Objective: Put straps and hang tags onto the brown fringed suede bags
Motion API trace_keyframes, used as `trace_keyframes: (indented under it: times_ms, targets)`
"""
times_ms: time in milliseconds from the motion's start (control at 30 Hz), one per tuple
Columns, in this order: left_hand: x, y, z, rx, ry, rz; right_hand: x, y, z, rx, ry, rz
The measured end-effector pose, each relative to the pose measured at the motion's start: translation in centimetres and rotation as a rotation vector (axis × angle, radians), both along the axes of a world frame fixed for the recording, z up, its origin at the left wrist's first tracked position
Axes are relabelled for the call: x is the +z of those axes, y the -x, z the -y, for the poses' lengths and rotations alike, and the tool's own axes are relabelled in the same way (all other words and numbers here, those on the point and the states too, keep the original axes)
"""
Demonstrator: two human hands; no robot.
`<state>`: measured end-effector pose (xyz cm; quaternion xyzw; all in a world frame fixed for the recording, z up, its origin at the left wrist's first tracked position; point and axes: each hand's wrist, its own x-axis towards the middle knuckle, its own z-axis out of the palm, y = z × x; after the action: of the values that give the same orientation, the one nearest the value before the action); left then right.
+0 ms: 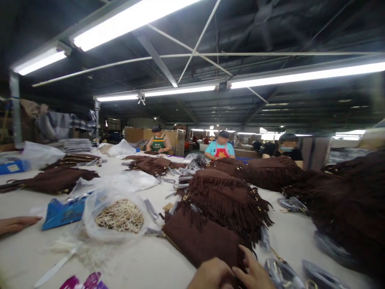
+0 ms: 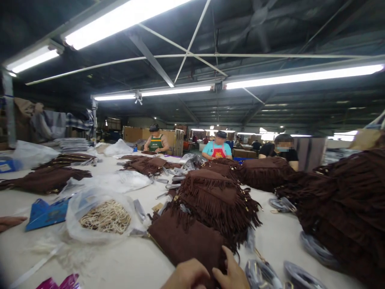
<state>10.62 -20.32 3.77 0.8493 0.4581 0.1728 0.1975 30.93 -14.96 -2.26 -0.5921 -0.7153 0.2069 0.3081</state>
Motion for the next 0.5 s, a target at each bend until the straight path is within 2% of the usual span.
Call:
trace_keyframes:
  times_ms: [33, 67, 133, 167, 233, 333, 433, 500]
  targets:
    - [0.9, 1.7, 0.1, 0.1, -0.079, 0.014, -0.1, -0.1, -0.1, -0.021, -0.003, 0.011]
    - [1.7, 3.6, 0.0, 0.278, -0.157, -0.029, -0.3, -0.2, -0.1, -0.041, -0.013, 0.029]
    - [2.9, 7.6, -0.6, 0.58, -0.224, -0.28, -0.5, -0.2, 0.1, -0.065, -0.083, 0.095]
    - [3.1, 9.4, -1.0, 0.644, -0.216, -0.337, -0.5, -0.1, 0.3, -0.068, -0.144, 0.149]
    - [3.0, 12.0, -1.9, 0.682, -0.183, -0.407, 0.0, 0.7, 0.7, -0.057, -0.299, 0.279]
    - [2.3, 13.4, -2.7, 0.667, -0.142, -0.405, 1.5, 3.1, 1.6, 0.086, -0.423, 0.354]
    - [2.4, 12.9, -2.6, 0.678, -0.092, -0.344, 3.0, 6.8, 2.6, 0.329, -0.333, 0.137]
    - [2.7, 12.0, -1.7, 0.66, -0.049, -0.271, 3.5, 9.5, 3.2, 0.399, -0.124, -0.113]
